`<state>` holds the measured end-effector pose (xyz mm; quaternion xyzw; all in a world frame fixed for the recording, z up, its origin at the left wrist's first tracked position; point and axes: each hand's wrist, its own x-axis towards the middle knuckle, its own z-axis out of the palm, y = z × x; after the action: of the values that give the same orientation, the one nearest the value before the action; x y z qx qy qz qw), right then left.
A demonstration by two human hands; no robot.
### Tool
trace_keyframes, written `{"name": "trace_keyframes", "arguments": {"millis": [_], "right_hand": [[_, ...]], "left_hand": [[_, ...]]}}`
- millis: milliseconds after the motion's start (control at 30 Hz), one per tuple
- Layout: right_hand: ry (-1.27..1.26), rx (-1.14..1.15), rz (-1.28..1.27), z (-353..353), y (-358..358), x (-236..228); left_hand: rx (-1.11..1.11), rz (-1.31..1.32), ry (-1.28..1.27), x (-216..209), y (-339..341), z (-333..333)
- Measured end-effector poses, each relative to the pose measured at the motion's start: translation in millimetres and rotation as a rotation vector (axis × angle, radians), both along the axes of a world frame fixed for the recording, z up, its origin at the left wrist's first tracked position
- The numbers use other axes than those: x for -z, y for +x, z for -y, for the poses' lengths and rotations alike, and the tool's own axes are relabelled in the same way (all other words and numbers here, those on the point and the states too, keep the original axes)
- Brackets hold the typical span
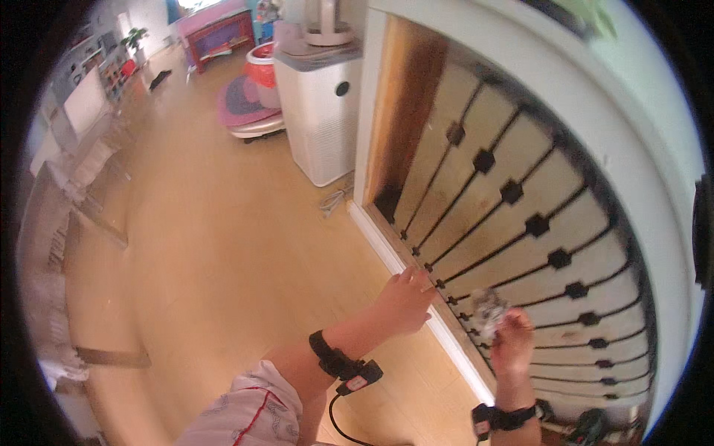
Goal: The person wipes a dining table and a low cabinet with a cloth, then sweeps the floor with a broom and dustpan. The person moves a cutting board and a phone on the table before wiping, and later cleans the radiator area under the cabinet.
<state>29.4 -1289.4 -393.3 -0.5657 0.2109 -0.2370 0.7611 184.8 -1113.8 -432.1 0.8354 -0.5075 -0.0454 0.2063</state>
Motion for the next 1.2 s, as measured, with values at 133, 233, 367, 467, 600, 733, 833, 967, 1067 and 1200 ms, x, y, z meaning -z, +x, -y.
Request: {"name": "trace_keyframes", "arguments": {"millis": [133, 233, 367, 467, 600, 733, 833, 967, 1067, 1200], "right_hand": [[-0.067, -0.098, -0.28, -42, 34, -57], [0.03, -0.188, -0.461, -80, 68, -120], [0.18, -0.213, -0.497, -139, 140, -214], [0.125, -0.313, -0.549, -189, 203, -288], [0.368, -0.479, -0.349, -256, 280, -371], [0.46, -0.548, -0.314, -312, 339, -410], [0.492, -0.544, -0.347, -339, 372, -404], [0.506, -0.475, -0.411, -356, 418, -369], [0.462, -0.448, -0.472, -360, 467, -340], [0.426, -0.402, -0.556, -370, 564, -296]], "left_hand": [[-0.173, -0.216, 0.115, -25, 10, -55], [-0.304, -0.386, 0.244, -64, 2, -136], [-0.552, -0.499, 0.305, -167, 10, -263], [-0.798, -0.539, 0.393, -265, 18, -352], [-0.979, -0.519, 0.076, -360, 32, -466], [-1.19, -0.321, 0.09, -411, 39, -554], [-1.294, -0.26, 0.109, -414, 24, -586], [-1.328, -0.291, 0.057, -396, 23, -593], [-1.289, -0.29, 0.098, -380, 52, -595], [-1.353, -0.361, 0.144, -362, 140, -596]]}}
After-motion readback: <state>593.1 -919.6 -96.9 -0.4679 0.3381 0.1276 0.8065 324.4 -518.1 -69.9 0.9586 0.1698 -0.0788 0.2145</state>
